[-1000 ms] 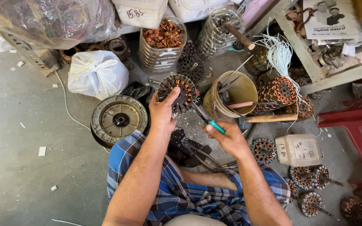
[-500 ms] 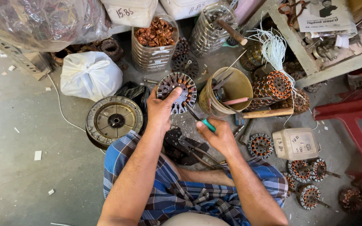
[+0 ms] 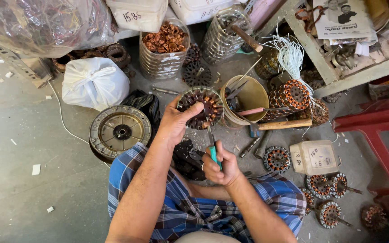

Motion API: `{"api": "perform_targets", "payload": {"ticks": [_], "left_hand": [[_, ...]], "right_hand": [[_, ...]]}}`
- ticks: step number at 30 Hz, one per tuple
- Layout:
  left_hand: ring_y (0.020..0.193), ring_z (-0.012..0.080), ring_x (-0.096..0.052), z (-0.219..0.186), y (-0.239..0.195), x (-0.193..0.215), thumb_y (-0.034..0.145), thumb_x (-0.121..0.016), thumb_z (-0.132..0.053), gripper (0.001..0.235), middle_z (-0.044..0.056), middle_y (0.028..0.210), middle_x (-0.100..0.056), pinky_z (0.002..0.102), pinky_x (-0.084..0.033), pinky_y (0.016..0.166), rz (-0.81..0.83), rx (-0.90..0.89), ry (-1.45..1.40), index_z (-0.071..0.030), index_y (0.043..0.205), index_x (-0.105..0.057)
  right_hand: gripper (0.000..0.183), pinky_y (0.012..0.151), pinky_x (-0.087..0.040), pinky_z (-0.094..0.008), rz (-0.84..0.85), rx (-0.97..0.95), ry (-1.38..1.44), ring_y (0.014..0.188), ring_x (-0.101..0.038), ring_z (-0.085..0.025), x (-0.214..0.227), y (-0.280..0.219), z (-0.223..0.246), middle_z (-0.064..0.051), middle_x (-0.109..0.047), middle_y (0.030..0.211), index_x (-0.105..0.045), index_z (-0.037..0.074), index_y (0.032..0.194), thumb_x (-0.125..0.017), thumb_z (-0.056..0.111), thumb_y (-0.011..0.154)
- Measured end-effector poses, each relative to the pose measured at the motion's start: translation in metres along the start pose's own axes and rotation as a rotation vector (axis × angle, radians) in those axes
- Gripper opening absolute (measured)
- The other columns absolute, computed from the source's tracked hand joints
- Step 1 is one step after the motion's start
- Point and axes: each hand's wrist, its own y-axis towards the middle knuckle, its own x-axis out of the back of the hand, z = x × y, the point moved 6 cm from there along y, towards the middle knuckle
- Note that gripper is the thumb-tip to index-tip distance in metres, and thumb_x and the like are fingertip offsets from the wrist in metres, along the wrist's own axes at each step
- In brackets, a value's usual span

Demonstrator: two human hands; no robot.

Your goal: The person uses pliers to strip or cut wires on a ceiling fan stator and then weaves the wires through the center of the motor component.

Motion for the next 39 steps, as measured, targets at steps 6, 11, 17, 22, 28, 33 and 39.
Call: {"api": "perform_targets", "payload": {"ticks": [6, 11, 17, 22, 28, 33, 39], "left_hand": [[0.093, 0.0184, -0.074, 0.002, -0.001, 0.015, 0.079, -0.086, -0.014, 0.045, 0.011, 0.106, -0.077, 0.034, -0.061, 0.083, -0.240, -0.084, 0.135, -0.002, 0.118, -0.067], [0.091, 0.0163, -0.068, 0.003, -0.004, 0.045, 0.082, -0.086, -0.014, 0.043, 0.009, 0.105, -0.073, 0.031, -0.057, 0.081, -0.487, -0.253, 0.206, -0.001, 0.115, -0.062], [0.091, 0.0194, -0.068, 0.004, 0.005, 0.065, 0.081, -0.083, -0.009, 0.039, 0.009, 0.103, -0.072, 0.034, -0.056, 0.080, -0.629, -0.117, 0.105, -0.002, 0.112, -0.059], [0.087, 0.0209, -0.071, 0.008, 0.002, 0.062, 0.080, -0.081, -0.007, 0.036, 0.009, 0.101, -0.074, 0.036, -0.058, 0.073, -0.637, 0.049, -0.037, -0.004, 0.112, -0.065], [0.081, 0.0202, -0.074, -0.005, 0.013, 0.050, 0.078, -0.082, -0.002, 0.033, 0.009, 0.100, -0.076, 0.036, -0.061, 0.067, -0.515, -0.066, -0.163, -0.005, 0.109, -0.070], [0.086, 0.0228, -0.075, -0.015, 0.015, 0.049, 0.076, -0.084, -0.002, 0.040, 0.008, 0.102, -0.076, 0.040, -0.064, 0.069, -0.579, -0.094, -0.169, -0.006, 0.111, -0.066], [0.085, 0.0191, -0.076, -0.014, 0.008, 0.044, 0.072, -0.086, -0.007, 0.045, 0.005, 0.101, -0.076, 0.037, -0.066, 0.067, -0.551, -0.116, -0.208, -0.010, 0.112, -0.066]], "right_hand": [[0.037, 0.045, -0.043, -0.034, -0.712, 0.361, -1.462, 0.050, -0.056, -0.020, -0.010, -0.024, 0.034, -0.010, -0.061, 0.064, -0.061, 0.007, 0.077, -0.061, 0.037, 0.100], [0.036, 0.065, -0.047, -0.036, -0.714, 0.540, -2.126, 0.069, -0.058, -0.022, -0.056, -0.029, 0.042, -0.010, -0.056, 0.079, -0.060, -0.002, 0.084, -0.067, 0.029, 0.100], [0.022, 0.082, -0.050, -0.038, -0.743, 0.819, -2.174, 0.093, -0.063, -0.027, -0.075, 0.014, 0.079, -0.013, -0.063, 0.105, -0.068, -0.003, 0.098, -0.073, 0.019, 0.096], [0.019, 0.089, -0.049, -0.044, -0.717, 1.009, -2.455, 0.102, -0.062, -0.034, -0.086, 0.100, 0.130, -0.015, -0.063, 0.120, -0.072, -0.003, 0.102, -0.077, 0.014, 0.094], [0.010, 0.095, -0.045, -0.051, -0.875, 0.366, -3.065, 0.113, -0.060, -0.036, -0.056, 0.224, 0.187, -0.010, -0.063, 0.123, -0.074, 0.005, 0.093, -0.071, 0.009, 0.085], [0.023, 0.095, -0.044, -0.057, -0.860, 0.547, -2.788, 0.112, -0.060, -0.041, -0.038, 0.185, 0.188, -0.012, -0.063, 0.131, -0.074, 0.004, 0.100, -0.074, 0.017, 0.082], [0.026, 0.082, -0.052, -0.034, -0.652, 0.363, -1.836, 0.089, -0.063, -0.016, -0.017, 0.047, 0.131, -0.007, -0.068, 0.092, -0.077, 0.001, 0.104, -0.069, 0.025, 0.099]]}}
